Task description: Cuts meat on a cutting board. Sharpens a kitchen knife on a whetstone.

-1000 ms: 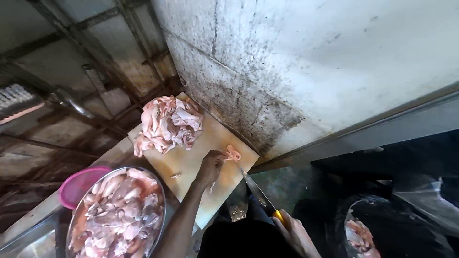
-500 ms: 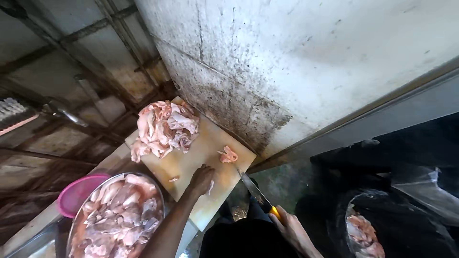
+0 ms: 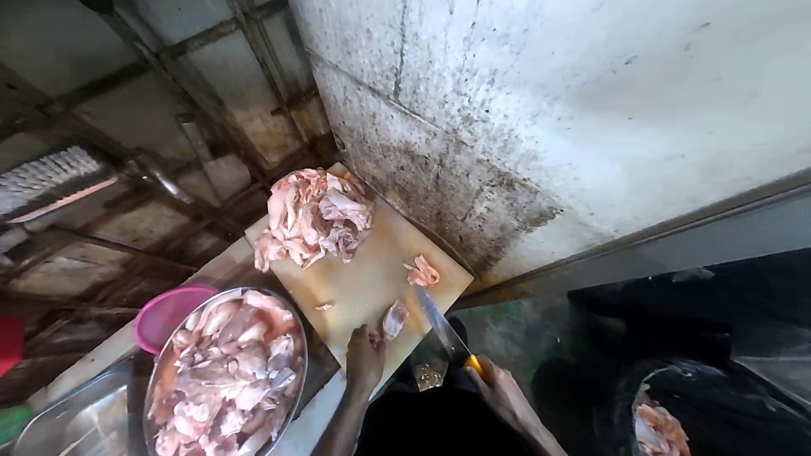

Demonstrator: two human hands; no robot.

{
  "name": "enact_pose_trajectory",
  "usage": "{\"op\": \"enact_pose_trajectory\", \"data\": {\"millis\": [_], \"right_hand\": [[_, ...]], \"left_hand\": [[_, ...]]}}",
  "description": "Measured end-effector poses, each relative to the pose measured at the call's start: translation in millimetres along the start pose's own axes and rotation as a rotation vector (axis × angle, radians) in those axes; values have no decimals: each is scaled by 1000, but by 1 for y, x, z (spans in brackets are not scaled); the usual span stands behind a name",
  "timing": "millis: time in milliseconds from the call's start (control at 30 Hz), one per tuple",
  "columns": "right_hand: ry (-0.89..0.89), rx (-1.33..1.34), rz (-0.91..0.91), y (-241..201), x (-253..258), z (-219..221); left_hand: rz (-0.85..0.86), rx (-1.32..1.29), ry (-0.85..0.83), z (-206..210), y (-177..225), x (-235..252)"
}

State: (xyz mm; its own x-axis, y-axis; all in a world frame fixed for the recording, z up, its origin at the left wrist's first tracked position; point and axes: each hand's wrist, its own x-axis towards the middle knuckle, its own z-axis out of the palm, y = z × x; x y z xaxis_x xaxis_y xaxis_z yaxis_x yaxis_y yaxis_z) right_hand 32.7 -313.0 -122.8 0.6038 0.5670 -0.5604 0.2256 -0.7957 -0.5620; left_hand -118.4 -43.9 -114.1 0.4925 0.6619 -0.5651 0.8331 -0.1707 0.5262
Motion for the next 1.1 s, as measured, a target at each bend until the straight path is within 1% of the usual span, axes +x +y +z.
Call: {"op": "enact_pose_trajectory", "data": {"millis": [67,167,233,300,400,567,633,833,900,1000,1100], "right_hand": [[-66,-18,-4,-12,4,4],[-121,-3,-21,-21,13,17],[-139,6,-41,-25,20,26],[-167,-1,-45,-28,26,32],[-199,-31,-46,-21,27,31],[-277,-65,-89,5,21,18],[-294,-75,-109,0,29,16],[-264,-55,-215,-21,71,24],[-278,-76,-222,-12,70,23],[-315,-94,-190,2,55,12],[-347,-101,-173,-11,55,7]], "left_hand": [[24,96,73,2,-5,-7],[180,52,162,7,-6,-4],[277,33,171,12,-3,4],[327,76,151,18,1,12],[364,136,166,25,4,19],[408,169,216,29,3,23],[423,200,212,29,5,24],[410,231,192,26,12,27],[412,237,199,25,13,26],[422,246,209,27,13,25],[438,253,200,25,13,24]]}}
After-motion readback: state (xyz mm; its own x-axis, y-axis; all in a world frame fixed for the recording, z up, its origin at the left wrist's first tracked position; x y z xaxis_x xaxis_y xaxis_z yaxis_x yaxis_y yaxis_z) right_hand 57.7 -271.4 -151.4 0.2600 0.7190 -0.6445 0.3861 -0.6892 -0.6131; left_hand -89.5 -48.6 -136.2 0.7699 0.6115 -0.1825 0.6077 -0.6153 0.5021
